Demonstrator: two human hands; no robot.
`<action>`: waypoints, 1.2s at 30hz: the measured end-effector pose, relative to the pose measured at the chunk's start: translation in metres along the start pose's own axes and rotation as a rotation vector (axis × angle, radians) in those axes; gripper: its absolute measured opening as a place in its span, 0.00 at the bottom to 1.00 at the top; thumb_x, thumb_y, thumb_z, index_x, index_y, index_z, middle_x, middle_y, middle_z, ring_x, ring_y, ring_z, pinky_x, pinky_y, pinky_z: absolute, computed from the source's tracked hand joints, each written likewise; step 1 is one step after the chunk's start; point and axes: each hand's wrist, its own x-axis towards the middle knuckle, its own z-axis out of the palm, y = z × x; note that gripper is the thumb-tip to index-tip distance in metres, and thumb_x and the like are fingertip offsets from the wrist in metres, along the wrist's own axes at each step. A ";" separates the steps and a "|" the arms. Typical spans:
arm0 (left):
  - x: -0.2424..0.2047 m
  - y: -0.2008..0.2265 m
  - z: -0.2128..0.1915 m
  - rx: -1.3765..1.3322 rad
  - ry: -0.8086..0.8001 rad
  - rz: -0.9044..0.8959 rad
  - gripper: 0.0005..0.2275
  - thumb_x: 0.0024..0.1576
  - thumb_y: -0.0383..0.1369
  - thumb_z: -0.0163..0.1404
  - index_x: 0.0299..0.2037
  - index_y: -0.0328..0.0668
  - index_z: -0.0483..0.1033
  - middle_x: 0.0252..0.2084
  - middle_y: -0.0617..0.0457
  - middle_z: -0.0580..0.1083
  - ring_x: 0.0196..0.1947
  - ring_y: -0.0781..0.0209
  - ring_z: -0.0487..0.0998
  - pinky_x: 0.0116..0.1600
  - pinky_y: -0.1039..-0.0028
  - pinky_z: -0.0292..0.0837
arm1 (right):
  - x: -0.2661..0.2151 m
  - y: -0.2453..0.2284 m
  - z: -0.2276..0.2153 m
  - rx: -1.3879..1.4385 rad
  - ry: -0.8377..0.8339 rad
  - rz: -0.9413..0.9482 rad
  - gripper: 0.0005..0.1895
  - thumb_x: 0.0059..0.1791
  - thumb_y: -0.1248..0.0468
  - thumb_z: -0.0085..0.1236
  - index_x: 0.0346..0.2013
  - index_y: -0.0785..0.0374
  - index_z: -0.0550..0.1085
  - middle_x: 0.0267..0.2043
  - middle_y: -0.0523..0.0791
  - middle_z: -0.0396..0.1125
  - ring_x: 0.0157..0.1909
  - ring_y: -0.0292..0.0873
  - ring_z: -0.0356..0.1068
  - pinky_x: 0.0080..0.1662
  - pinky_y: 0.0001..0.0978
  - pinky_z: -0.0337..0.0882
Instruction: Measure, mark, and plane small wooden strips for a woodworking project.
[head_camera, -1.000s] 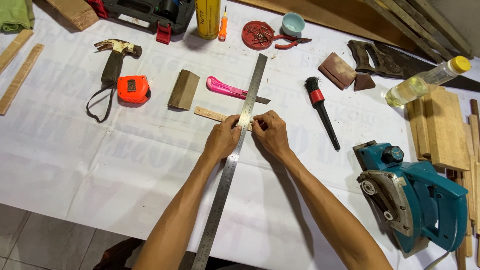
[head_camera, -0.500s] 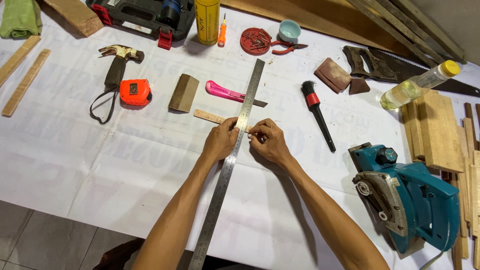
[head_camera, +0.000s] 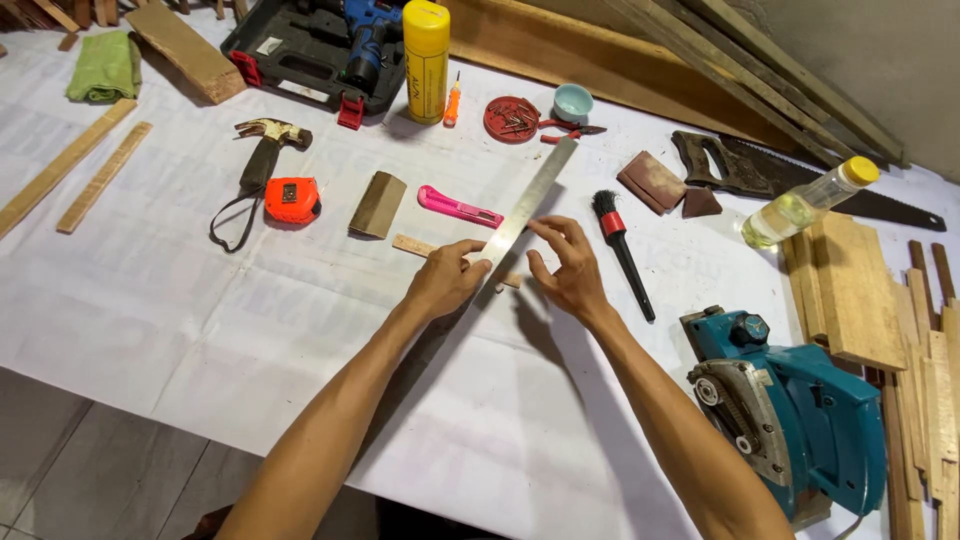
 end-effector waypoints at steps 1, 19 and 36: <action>-0.006 0.012 -0.007 0.000 0.010 0.001 0.19 0.58 0.41 0.52 0.58 0.43 0.76 0.31 0.45 0.82 0.31 0.56 0.83 0.41 0.65 0.75 | 0.008 -0.007 -0.011 0.003 0.000 -0.009 0.22 0.48 0.66 0.61 0.58 0.62 0.75 0.57 0.52 0.67 0.56 0.51 0.70 0.53 0.41 0.73; -0.032 0.017 -0.080 0.701 0.055 0.309 0.20 0.50 0.43 0.63 0.47 0.44 0.72 0.36 0.47 0.79 0.39 0.45 0.80 0.44 0.55 0.74 | 0.039 -0.020 -0.007 -0.221 -0.181 -0.362 0.23 0.45 0.55 0.71 0.49 0.61 0.76 0.41 0.46 0.69 0.41 0.46 0.69 0.44 0.40 0.70; 0.062 -0.072 -0.291 0.833 -0.032 0.608 0.19 0.46 0.37 0.66 0.40 0.45 0.69 0.38 0.51 0.74 0.44 0.49 0.76 0.50 0.58 0.66 | 0.140 -0.096 0.155 -0.177 -0.055 -0.204 0.20 0.43 0.63 0.69 0.48 0.66 0.76 0.36 0.47 0.68 0.35 0.45 0.69 0.36 0.37 0.71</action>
